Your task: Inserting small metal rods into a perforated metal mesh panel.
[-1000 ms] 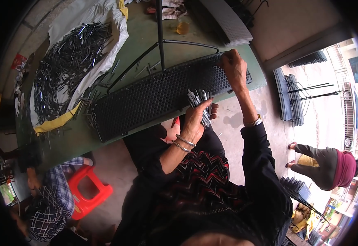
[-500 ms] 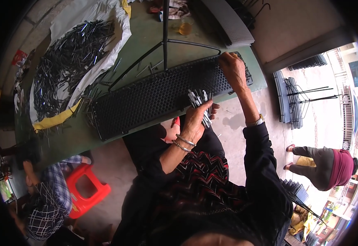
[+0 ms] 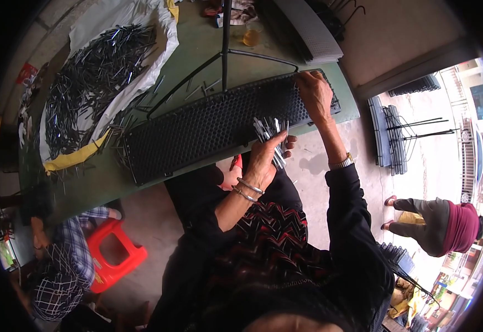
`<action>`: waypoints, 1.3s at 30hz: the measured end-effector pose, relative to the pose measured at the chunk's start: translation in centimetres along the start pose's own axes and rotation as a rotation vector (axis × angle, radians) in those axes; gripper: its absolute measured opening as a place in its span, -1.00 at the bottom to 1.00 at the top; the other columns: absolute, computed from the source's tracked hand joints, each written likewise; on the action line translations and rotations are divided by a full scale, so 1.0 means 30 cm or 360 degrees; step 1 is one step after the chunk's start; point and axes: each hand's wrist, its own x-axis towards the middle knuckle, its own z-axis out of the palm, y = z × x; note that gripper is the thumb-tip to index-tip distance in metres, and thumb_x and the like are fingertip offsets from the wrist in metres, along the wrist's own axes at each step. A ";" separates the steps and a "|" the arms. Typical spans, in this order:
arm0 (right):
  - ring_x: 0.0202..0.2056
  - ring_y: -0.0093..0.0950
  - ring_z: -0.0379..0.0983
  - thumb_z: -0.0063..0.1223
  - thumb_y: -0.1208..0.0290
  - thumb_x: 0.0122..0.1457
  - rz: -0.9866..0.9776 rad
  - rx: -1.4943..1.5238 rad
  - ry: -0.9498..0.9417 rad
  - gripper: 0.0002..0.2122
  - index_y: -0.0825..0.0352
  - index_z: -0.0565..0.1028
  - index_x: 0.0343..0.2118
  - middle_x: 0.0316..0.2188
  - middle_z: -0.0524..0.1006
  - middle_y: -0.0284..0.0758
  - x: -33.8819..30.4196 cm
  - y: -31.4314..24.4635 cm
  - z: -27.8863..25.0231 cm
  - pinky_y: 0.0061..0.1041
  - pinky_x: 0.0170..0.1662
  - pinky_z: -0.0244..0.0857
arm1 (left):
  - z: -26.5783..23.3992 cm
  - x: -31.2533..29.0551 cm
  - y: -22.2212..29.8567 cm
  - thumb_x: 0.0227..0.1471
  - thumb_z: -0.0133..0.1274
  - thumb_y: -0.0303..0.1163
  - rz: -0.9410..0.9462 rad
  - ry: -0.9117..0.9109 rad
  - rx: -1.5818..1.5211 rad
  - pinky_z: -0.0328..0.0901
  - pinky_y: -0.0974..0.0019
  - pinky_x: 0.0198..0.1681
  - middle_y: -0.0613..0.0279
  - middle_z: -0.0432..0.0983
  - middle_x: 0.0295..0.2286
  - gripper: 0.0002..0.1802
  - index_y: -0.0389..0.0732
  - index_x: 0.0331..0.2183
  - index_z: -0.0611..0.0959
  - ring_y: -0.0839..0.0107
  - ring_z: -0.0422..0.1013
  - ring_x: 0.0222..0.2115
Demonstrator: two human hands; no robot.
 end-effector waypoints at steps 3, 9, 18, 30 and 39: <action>-0.29 -0.23 0.46 0.03 0.30 0.09 0.0097 -0.0122 0.0040 -0.85 0.18 0.55 -0.31 -0.35 0.48 -0.26 -0.006 -0.005 0.009 -0.31 -0.25 0.33 | 0.001 0.002 0.000 0.00 0.11 -0.41 -0.0014 0.0018 0.0005 0.31 0.44 -0.46 0.18 0.58 -0.44 -0.85 -0.21 -0.31 0.59 0.48 0.47 -0.49; -0.33 -0.22 0.46 0.03 0.27 0.10 0.0052 -0.0216 0.0014 -0.82 0.23 0.55 -0.32 -0.39 0.46 -0.23 -0.042 -0.012 -0.016 -0.31 -0.28 0.33 | 0.007 0.002 0.000 0.00 0.11 -0.36 0.0065 0.0006 0.0026 0.26 0.43 -0.49 0.20 0.59 -0.47 -0.82 -0.21 -0.31 0.60 0.50 0.46 -0.51; -0.46 -0.65 0.36 0.03 0.37 0.11 0.0407 0.0941 -0.1183 -0.81 0.41 0.52 -0.32 -0.54 0.48 -0.39 -0.158 -0.106 -0.201 -0.61 -0.43 0.23 | 0.015 -0.002 0.008 -0.01 0.11 -0.39 0.0139 0.0032 0.0120 0.26 0.45 -0.51 0.21 0.59 -0.47 -0.82 -0.24 -0.32 0.62 0.48 0.48 -0.50; -0.46 -0.62 0.38 0.05 0.39 0.07 0.0503 0.1057 -0.1282 -0.82 0.43 0.51 -0.38 -0.56 0.46 -0.38 -0.170 -0.088 -0.211 -0.60 -0.41 0.24 | 0.006 -0.013 0.014 -0.04 0.13 -0.35 0.0093 -0.0064 0.0359 0.29 0.42 -0.52 0.22 0.61 -0.43 -0.80 -0.26 -0.35 0.64 0.47 0.53 -0.45; -0.47 -0.59 0.43 0.01 0.46 0.08 0.0392 0.1037 -0.1098 -0.87 0.43 0.51 -0.41 -0.54 0.50 -0.34 -0.146 -0.093 -0.229 -0.58 -0.40 0.31 | 0.024 -0.015 0.027 0.00 0.12 -0.34 0.0122 -0.0045 0.0223 0.36 0.40 -0.48 0.19 0.61 -0.41 -0.78 -0.28 -0.32 0.65 0.43 0.54 -0.42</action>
